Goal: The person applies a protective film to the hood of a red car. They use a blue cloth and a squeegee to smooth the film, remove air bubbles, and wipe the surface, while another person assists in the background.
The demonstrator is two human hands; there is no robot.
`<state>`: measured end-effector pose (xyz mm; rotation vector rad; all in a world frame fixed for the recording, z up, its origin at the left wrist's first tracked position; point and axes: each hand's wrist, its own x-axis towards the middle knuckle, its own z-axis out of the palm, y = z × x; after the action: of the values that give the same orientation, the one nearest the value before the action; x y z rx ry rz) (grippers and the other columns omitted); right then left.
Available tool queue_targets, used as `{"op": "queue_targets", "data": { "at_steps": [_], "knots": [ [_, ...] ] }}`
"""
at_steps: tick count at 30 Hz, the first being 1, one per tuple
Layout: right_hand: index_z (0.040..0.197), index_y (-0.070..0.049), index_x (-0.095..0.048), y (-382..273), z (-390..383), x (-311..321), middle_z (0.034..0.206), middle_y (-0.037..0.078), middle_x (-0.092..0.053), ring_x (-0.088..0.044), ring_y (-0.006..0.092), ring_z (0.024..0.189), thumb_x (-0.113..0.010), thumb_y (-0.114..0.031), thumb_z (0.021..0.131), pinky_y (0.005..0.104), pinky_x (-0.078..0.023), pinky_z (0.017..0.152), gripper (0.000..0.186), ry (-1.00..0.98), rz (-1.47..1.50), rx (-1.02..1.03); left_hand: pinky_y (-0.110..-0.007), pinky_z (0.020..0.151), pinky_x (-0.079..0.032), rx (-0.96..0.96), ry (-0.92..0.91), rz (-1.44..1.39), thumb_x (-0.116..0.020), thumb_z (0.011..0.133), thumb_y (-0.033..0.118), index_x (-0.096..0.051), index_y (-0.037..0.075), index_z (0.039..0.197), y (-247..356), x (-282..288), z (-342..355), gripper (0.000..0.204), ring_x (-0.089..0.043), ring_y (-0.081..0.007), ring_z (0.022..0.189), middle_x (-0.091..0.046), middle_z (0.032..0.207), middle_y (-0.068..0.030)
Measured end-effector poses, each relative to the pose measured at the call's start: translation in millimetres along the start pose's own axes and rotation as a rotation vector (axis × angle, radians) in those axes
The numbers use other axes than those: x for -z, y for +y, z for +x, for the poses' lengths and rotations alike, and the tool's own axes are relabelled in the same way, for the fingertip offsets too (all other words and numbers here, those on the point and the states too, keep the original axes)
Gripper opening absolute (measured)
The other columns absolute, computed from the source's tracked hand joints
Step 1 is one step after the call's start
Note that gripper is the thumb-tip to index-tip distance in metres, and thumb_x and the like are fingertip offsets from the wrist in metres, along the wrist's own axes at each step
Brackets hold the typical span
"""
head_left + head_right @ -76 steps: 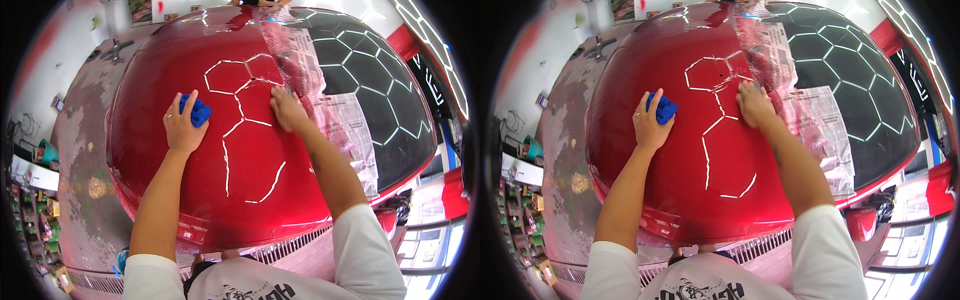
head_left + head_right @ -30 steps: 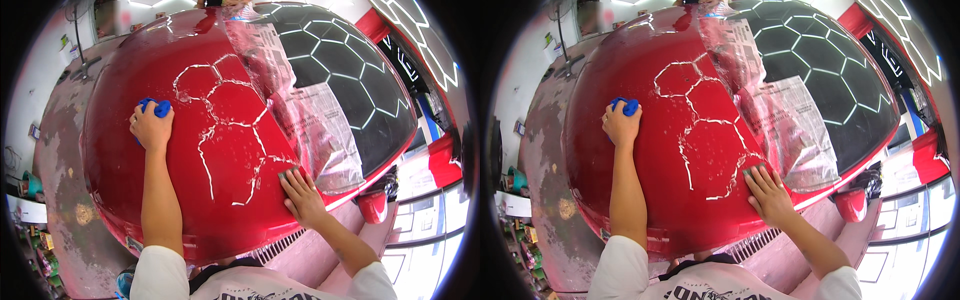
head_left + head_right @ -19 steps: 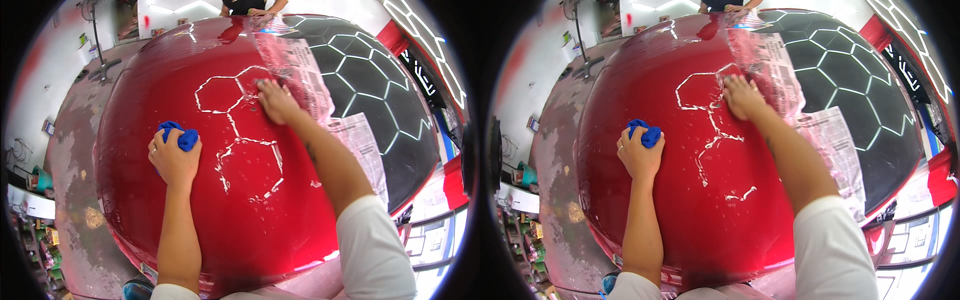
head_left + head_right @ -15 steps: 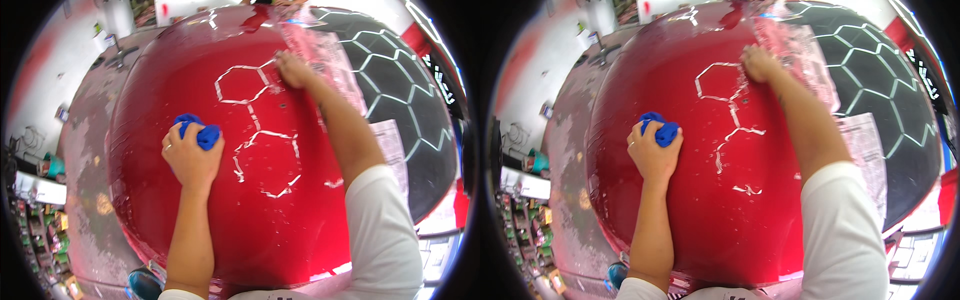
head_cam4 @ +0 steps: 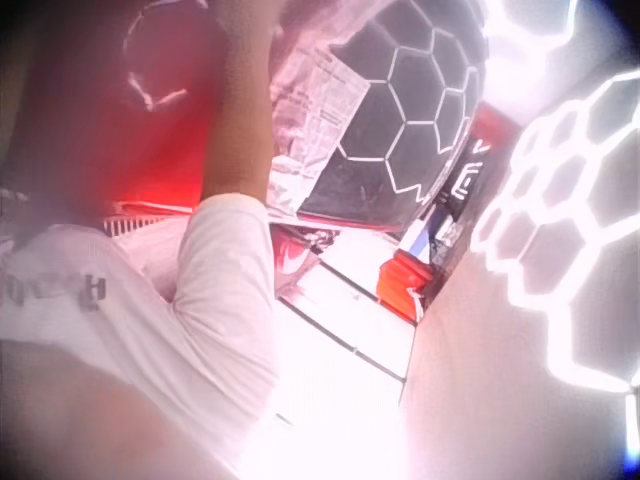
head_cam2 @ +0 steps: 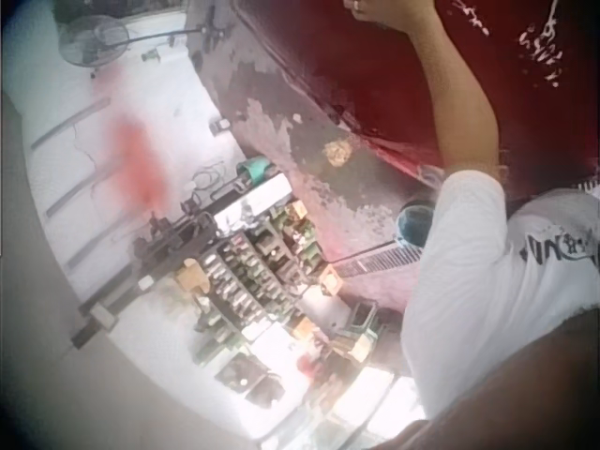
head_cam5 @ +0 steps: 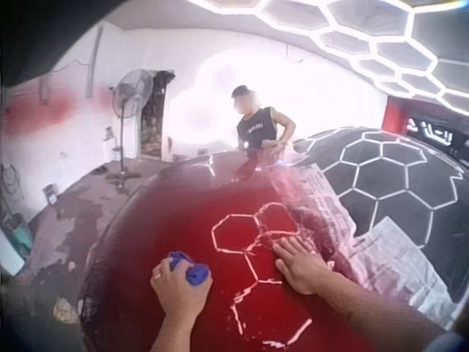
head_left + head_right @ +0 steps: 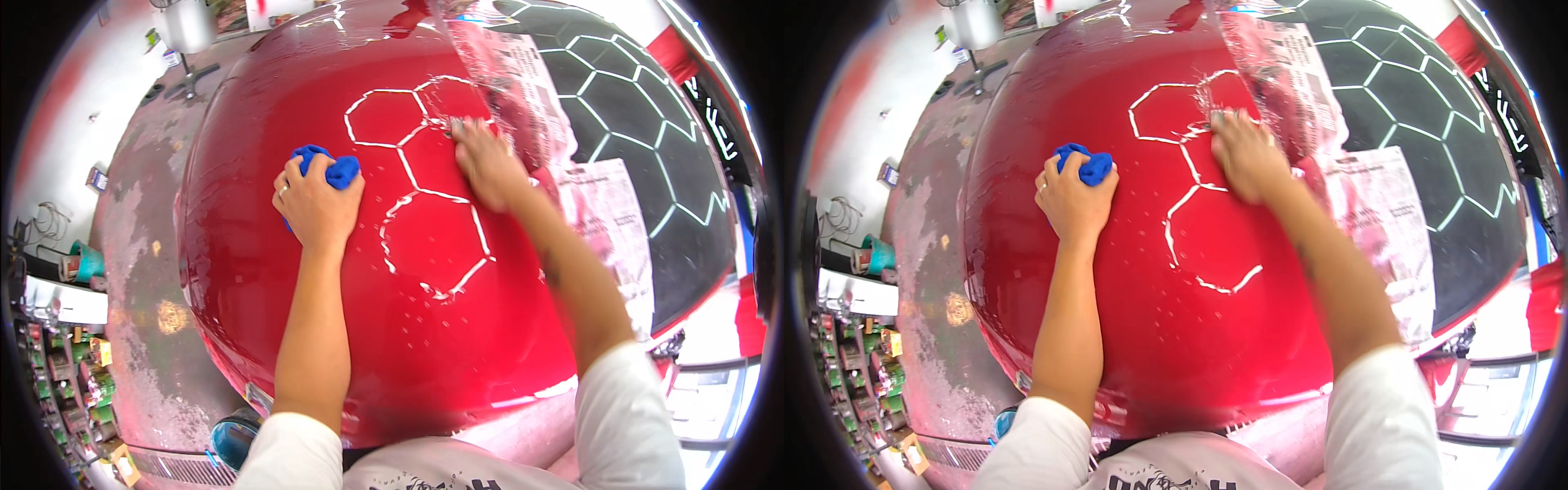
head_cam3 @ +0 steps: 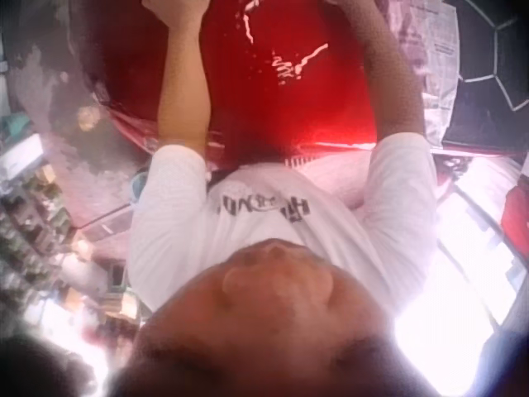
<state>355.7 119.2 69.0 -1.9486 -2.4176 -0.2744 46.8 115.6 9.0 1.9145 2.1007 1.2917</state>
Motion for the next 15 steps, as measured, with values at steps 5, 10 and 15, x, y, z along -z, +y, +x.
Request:
{"op": "queue_targets", "data": {
  "at_steps": [5, 10, 15],
  "knots": [
    [0.176, -0.009, -0.036, -98, -270, 78, 0.183, 0.022, -0.034, -0.026, 0.0429, 0.172, -0.048, -0.035, 0.118, 0.0621, -0.017, 0.14, 0.065, -0.27, 0.059, -0.009, -0.063, 0.112, -0.049, 0.026, -0.013, 0.045, -0.091, 0.088, 0.046, -0.079, 0.018, 0.112, -15, 18, 7, 0.038, -0.058, -0.0441, 0.139, -0.067, 0.143, -0.0126],
    [0.176, -0.008, -0.037, -100, -404, 116, 0.185, 0.023, -0.029, -0.022, 0.0449, 0.173, -0.05, -0.036, 0.115, 0.0635, -0.013, 0.14, 0.069, -0.443, 0.101, -0.072, -0.062, 0.117, -0.045, 0.031, -0.057, -0.001, -0.09, 0.09, 0.046, -0.079, 0.019, 0.114, -3, 12, -1, 0.038, -0.056, -0.0434, 0.143, -0.065, 0.147, -0.0134],
    [0.177, -0.009, -0.035, -87, -241, 83, 0.185, 0.021, -0.029, -0.022, 0.0425, 0.173, -0.043, -0.037, 0.119, 0.063, -0.012, 0.14, 0.065, -0.312, 0.068, 0.057, -0.062, 0.12, -0.043, 0.048, -0.073, -0.012, -0.09, 0.09, 0.044, -0.08, 0.018, 0.117, -8, 19, 4, 0.038, -0.054, -0.0427, 0.145, -0.063, 0.147, -0.0131]
  ]
}}
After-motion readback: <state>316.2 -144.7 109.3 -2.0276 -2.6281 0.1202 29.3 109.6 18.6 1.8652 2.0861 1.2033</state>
